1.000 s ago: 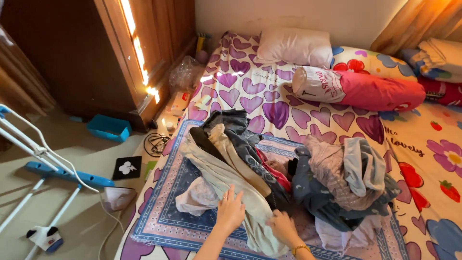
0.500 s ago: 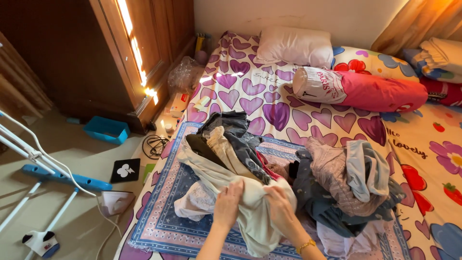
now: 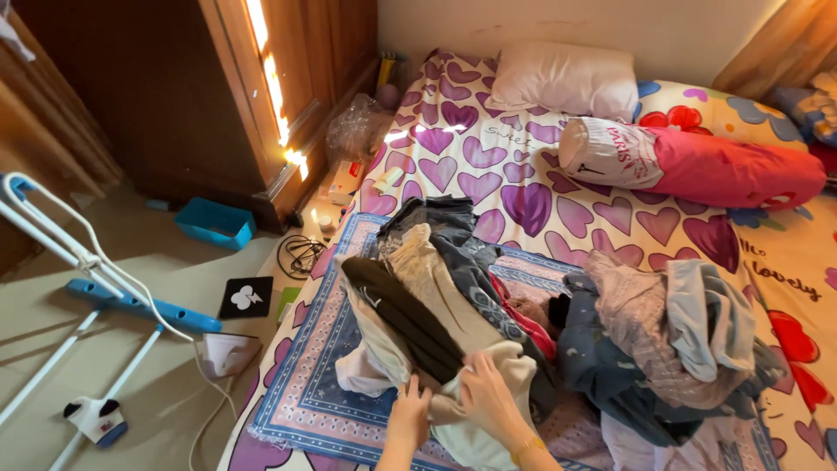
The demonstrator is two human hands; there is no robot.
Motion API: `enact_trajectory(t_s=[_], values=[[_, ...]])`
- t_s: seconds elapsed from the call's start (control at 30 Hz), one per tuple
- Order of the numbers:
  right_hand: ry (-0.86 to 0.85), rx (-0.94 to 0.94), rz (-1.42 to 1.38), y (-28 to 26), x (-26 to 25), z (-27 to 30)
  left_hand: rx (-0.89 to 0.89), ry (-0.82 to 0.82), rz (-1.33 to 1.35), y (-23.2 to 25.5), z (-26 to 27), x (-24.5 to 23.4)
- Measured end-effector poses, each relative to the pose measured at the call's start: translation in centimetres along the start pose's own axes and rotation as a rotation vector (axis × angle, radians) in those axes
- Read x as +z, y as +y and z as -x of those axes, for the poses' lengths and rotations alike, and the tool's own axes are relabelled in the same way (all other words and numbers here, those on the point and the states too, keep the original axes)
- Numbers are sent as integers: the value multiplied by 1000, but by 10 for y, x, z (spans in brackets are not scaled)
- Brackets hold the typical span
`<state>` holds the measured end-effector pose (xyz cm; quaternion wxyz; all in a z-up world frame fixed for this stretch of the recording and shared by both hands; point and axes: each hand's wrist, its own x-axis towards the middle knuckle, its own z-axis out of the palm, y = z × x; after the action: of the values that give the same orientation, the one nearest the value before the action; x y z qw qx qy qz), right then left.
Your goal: The person removes various clothing items from hangers on a drying rack, places them on the bed, and then rehangs them on the rack. Items handled include a black t-shirt, a white t-shirt, a light purple skirt, a green striped skirt, a blue patterned skirt, a pink skirt, a bra, a black tank top, and a beige towel.
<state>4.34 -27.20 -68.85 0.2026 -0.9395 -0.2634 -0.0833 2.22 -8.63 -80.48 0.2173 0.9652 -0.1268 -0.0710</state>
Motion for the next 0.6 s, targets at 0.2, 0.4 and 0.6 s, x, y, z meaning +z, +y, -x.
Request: enact_trajectory(t_s=[0.2,0.4,0.6], values=[[-243,114,-33,-11,26,-47,37,-118,65,-4,9,2],[6,195,52,8,37,-51,-73,-23,-156,34,20,-69],[151,663,14,51,18,-49,155,34,-243,41,21,-95]])
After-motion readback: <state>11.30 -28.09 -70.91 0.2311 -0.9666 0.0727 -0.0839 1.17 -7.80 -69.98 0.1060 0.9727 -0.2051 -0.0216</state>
